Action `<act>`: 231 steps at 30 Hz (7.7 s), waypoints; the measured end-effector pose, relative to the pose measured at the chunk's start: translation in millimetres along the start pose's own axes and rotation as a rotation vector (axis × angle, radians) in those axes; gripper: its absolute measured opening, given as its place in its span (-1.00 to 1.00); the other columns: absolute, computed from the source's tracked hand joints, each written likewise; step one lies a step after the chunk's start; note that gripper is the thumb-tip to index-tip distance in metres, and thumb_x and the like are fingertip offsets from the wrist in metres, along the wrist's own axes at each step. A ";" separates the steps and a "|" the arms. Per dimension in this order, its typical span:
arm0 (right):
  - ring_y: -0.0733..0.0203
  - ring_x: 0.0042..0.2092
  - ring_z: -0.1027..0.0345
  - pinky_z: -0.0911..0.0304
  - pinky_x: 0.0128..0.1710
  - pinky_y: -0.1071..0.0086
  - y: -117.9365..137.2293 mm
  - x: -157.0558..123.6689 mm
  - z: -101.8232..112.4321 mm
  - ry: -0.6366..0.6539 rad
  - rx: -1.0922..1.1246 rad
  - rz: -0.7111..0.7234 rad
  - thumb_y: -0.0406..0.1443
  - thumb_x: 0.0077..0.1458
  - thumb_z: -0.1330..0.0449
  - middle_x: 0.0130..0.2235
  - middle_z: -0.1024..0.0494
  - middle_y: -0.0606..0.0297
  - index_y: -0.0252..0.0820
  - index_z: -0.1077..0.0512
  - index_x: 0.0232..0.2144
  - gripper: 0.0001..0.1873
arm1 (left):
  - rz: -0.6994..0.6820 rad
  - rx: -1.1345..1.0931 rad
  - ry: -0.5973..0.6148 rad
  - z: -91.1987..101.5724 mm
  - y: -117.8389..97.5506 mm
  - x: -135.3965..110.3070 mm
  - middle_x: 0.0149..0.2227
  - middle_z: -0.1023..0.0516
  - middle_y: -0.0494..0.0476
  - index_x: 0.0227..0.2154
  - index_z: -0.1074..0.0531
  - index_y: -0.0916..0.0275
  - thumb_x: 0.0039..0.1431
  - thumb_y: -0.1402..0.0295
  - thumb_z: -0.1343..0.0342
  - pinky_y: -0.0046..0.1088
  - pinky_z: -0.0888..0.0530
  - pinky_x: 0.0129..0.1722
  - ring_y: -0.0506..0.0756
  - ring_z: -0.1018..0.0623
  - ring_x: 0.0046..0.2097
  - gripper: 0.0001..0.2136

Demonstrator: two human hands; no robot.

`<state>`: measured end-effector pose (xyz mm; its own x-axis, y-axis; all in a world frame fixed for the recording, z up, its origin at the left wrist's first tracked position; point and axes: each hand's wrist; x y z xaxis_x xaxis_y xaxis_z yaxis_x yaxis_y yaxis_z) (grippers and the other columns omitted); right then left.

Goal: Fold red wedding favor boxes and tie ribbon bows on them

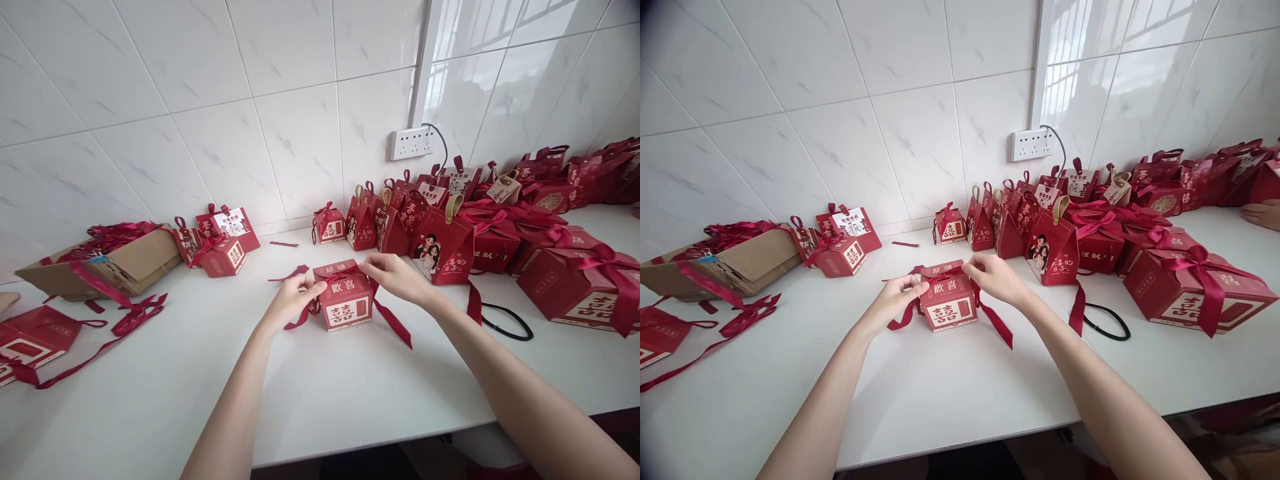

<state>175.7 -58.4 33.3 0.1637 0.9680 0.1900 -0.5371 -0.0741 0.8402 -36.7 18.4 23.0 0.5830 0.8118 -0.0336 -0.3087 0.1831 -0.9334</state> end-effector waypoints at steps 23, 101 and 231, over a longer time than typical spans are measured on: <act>0.38 -0.56 -0.03 -0.12 -0.47 0.44 -39.9 14.6 0.7 0.578 0.934 -0.187 -0.29 -0.17 -0.15 -0.63 -0.13 0.44 -0.20 -0.17 -0.71 -0.77 | 0.007 -0.441 0.184 -6.7 23.9 12.1 -0.65 -0.26 -0.08 -0.67 -0.09 0.26 -0.19 0.03 -0.26 -0.60 -0.02 -0.70 -0.15 -0.19 -0.65 -0.51; -0.01 -0.03 -0.33 -0.23 -0.08 0.00 -11.5 7.8 35.5 0.130 1.088 0.151 -0.08 -0.09 0.04 -0.10 -0.52 0.24 -0.06 -0.50 -0.46 -0.64 | -0.228 -1.175 -0.063 44.6 -1.0 -6.4 -0.31 -0.53 0.09 -0.73 -0.24 0.27 -0.19 0.31 -0.25 -0.28 -0.44 -0.21 0.12 -0.51 -0.23 -0.72; 0.27 -0.34 -0.35 -0.22 -0.31 0.40 33.2 -21.2 -26.1 0.120 0.305 0.085 -0.24 0.01 -0.12 -0.35 -0.52 0.27 -0.24 -0.45 -0.40 -0.82 | 0.063 0.122 0.262 21.0 -51.8 -38.7 -0.54 -0.28 -0.05 -0.53 -0.28 0.28 0.03 0.15 -0.08 -0.58 -0.13 -0.61 -0.13 -0.20 -0.59 -0.73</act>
<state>132.7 -75.1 43.9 0.0209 0.9752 0.2205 -0.2697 -0.2069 0.9404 -59.1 -10.9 80.2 0.7288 0.6560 -0.1960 -0.4293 0.2148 -0.8773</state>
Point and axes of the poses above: each hand's wrist, its own x-axis towards the middle knuckle, its own z-axis out of the back of the hand, y = z × x
